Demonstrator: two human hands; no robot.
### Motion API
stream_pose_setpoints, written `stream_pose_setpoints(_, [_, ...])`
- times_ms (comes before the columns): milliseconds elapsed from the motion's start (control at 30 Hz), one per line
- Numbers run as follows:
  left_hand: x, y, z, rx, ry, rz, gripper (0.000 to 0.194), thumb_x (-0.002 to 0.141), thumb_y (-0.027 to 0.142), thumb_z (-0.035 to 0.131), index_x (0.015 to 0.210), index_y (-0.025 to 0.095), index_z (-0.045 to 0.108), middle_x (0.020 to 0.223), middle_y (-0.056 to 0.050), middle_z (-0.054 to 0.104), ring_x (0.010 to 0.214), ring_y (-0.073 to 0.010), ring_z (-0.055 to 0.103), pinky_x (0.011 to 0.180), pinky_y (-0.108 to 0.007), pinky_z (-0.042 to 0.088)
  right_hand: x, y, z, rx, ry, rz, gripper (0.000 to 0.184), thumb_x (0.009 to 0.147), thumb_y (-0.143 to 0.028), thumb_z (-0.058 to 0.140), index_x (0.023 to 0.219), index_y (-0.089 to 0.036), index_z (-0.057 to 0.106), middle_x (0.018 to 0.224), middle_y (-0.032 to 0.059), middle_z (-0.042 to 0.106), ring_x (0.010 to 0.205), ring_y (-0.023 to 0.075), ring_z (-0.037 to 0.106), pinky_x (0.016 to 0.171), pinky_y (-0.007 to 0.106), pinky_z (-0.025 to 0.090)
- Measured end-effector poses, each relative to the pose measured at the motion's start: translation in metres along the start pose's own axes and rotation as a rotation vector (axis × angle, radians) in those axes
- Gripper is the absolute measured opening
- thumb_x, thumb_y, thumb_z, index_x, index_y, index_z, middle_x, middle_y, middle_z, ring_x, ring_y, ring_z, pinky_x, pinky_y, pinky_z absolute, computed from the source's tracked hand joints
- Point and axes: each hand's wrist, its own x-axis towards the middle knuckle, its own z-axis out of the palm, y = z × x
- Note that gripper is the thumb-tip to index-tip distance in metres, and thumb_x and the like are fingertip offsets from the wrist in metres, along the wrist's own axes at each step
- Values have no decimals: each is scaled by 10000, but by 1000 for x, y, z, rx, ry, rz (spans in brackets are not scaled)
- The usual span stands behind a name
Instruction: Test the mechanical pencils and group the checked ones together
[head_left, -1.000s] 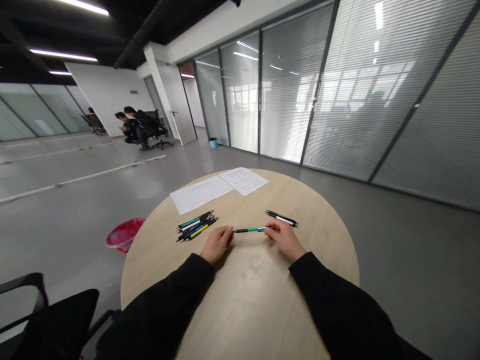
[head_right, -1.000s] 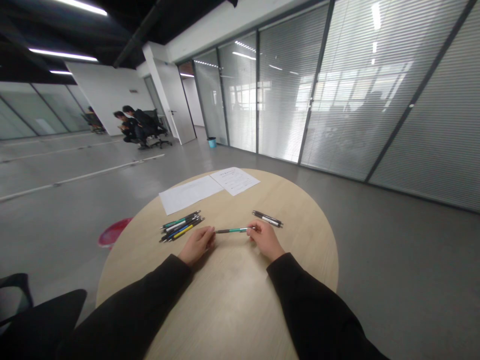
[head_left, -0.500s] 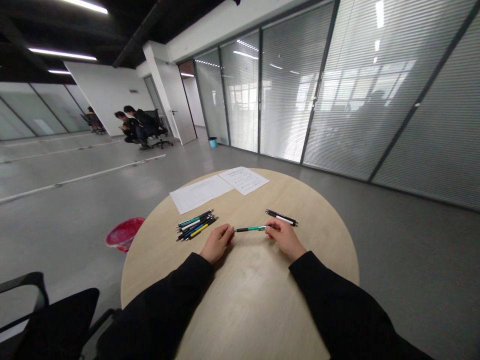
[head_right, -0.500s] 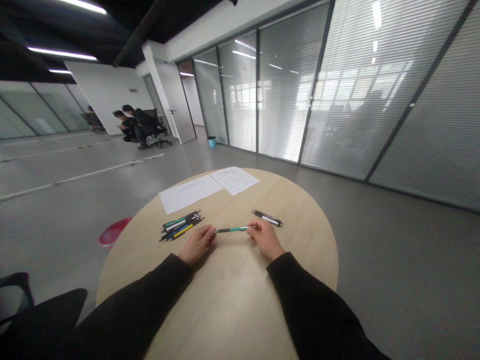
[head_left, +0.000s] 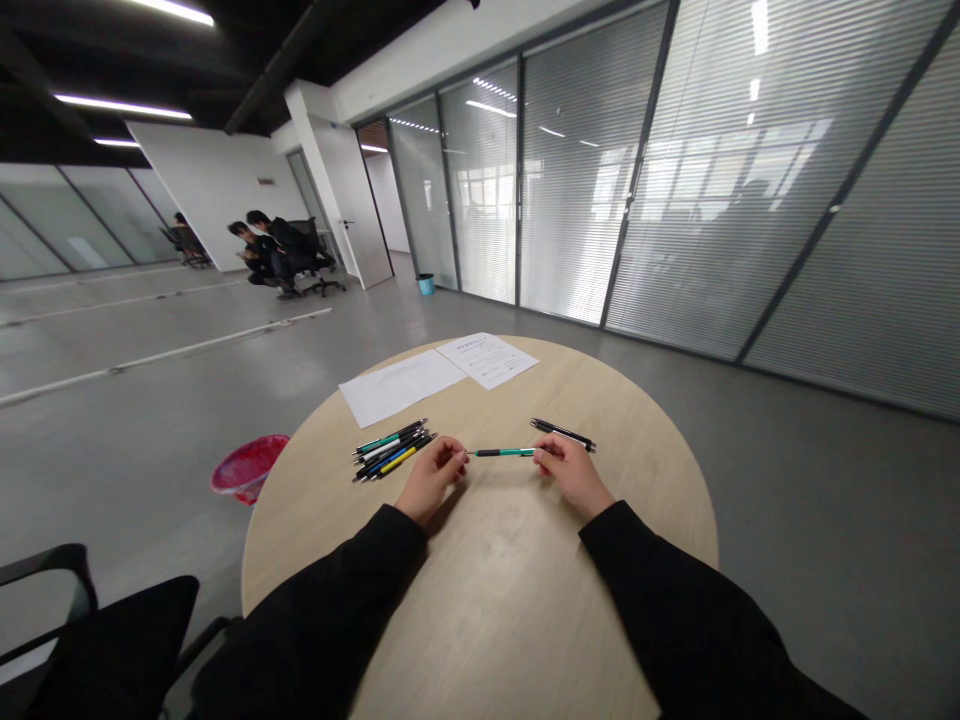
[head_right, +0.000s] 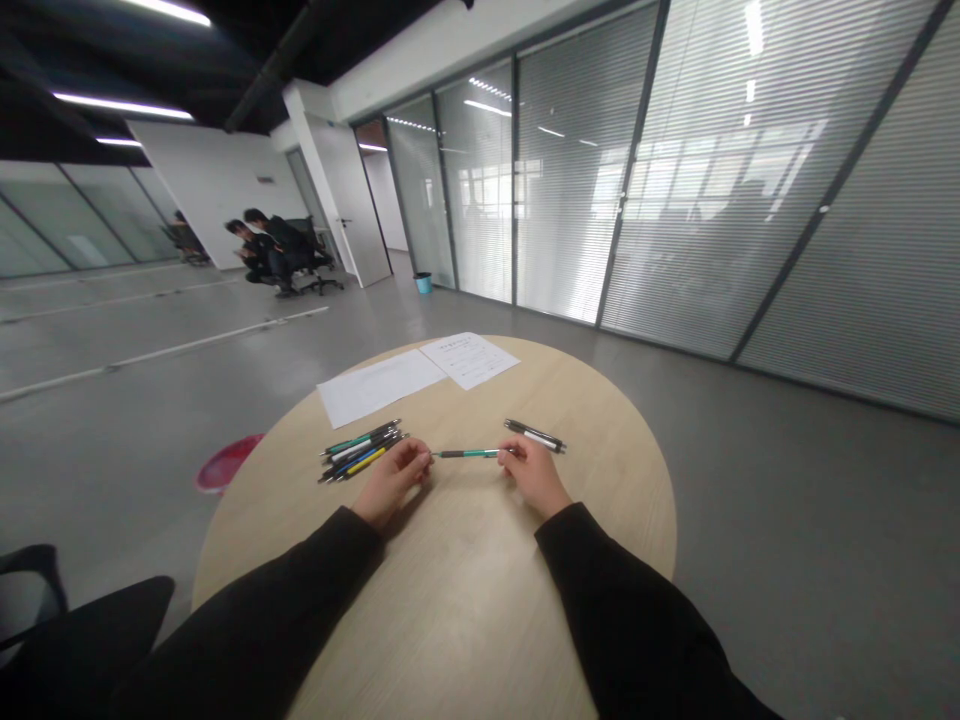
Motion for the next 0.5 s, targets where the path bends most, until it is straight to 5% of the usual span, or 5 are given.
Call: stream_pose_setpoints(500, [-1,-1,1,-225,22,-63,235,694,284,771,778,150,597,800,-58,703,709,-136,650,698,-276,524,2,8,1,-5,7,-9,173,782,-342,636,839,-179,643,675,3,624,573,138,565,552,258,445])
